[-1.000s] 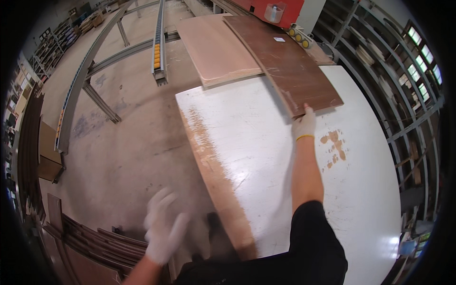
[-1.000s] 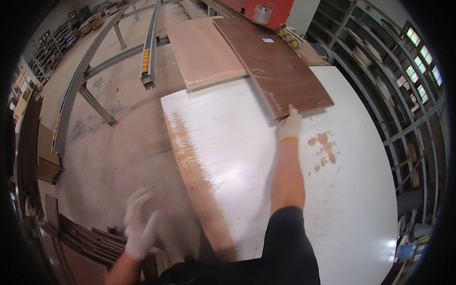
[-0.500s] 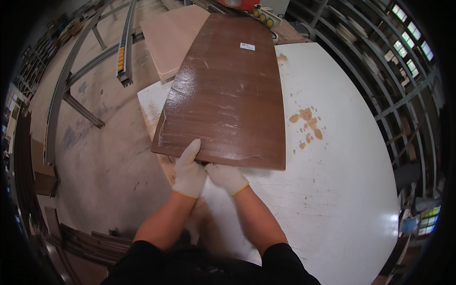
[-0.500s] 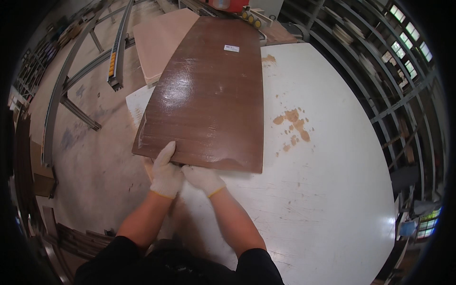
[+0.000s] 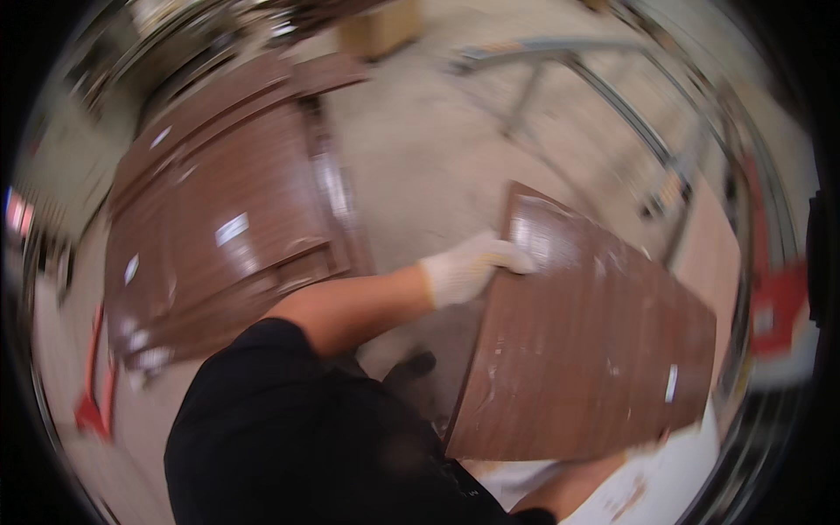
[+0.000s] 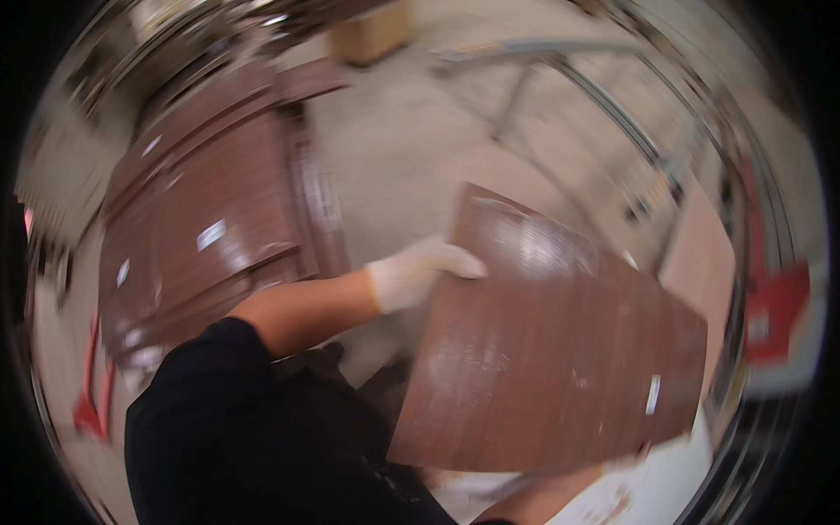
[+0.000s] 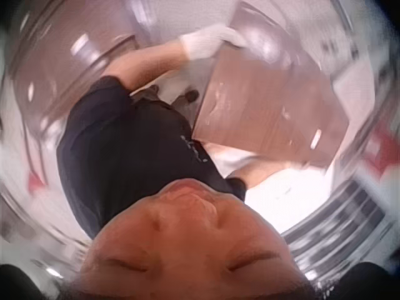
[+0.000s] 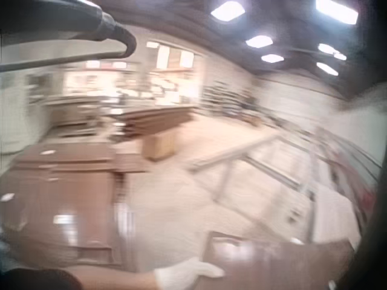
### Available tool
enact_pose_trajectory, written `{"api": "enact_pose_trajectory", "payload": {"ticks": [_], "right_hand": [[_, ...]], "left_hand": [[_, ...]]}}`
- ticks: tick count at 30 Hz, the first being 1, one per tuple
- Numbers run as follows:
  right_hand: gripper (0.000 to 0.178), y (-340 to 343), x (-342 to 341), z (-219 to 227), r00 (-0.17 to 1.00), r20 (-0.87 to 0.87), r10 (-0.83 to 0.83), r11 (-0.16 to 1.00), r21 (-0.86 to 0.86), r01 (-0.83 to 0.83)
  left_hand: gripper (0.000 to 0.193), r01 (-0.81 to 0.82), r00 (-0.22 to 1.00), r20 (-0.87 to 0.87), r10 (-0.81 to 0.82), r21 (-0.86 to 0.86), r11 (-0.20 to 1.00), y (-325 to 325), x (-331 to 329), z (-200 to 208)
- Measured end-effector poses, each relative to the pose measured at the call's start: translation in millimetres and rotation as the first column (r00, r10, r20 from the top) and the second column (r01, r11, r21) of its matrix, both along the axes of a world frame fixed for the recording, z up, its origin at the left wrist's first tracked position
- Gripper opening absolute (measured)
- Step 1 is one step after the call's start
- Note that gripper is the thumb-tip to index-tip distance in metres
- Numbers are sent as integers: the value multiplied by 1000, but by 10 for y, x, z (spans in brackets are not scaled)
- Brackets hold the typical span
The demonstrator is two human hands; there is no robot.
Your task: The person repeatedly picks up brown wood panels from a workbench and stacks them into a growing pile. The person then walks to a different area, picks up a strap from the floor, and places it into a green bag.
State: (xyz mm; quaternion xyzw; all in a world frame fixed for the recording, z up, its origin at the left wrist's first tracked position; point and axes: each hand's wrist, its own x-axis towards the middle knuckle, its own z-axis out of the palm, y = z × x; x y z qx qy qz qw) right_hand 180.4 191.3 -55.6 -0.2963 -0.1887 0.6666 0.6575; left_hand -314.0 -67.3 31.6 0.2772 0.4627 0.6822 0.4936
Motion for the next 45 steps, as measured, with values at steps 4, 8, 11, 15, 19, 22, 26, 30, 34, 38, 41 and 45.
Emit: {"api": "enact_pose_trajectory", "payload": {"ticks": [4, 8, 11, 15, 19, 22, 26, 30, 34, 38, 41, 45], "right_hand": [[52, -500, -869, 118, 998, -55, 41, 999, -19, -42], [63, -1254, -2075, 358, 991, -58, 118, 992, 50, -115], [67, -2001, -3001, 541, 958, -37, 283, 956, 96, -279], [71, -3256, -4168, 628, 760, 30, 650, 734, 233, -637], [32, -4498, -5332, 515, 680, 250, 690, 666, 151, -731], [34, -5290, -6011, 397, 413, 35, 910, 406, 127, -905], [39, -6029, -6616, 326, 219, -267, 938, 215, -44, -976], [39, -6480, -6957, 276, 216, -320, 922, 170, -166, -971], [39, -6679, -7176, 253, 195, -336, 922, 136, -190, -972], [39, -6780, -7366, 215, 240, -332, 912, 184, -193, -964], [41, -6788, -7451, 194, 252, -346, 904, 184, -216, -959], [30, -6692, -7437, 225, 60, -234, 970, 20, -168, -986]], "left_hand": [[29, -230, 945, 223, 238, -61, 971, -912, -586, 278], [31, -419, 902, 25, 431, -195, 887, -2478, -979, 531], [35, -584, 809, -306, 501, -328, 742, -3775, -1128, 619], [42, -779, 616, -430, 660, -461, 426, -5372, -1236, 556], [55, -914, 389, -699, 599, -375, 156, -6809, -1663, 468], [64, -933, 326, -854, 406, -361, -10, -7781, -2050, 411], [69, -910, 354, -901, 252, -394, -130, -8703, -2447, 248], [76, -882, 403, -877, 263, -449, -146, -9225, -2763, 51], [80, -877, 433, -874, 223, -465, -121, -9435, -3097, -95], [78, -885, 416, -867, 274, -455, -95, -9461, -3360, -156], [73, -851, 462, -805, 371, -520, -69, -9486, -3435, -229], [61, -917, 344, -736, 583, -397, 40, -9739, -3314, -420]]}}
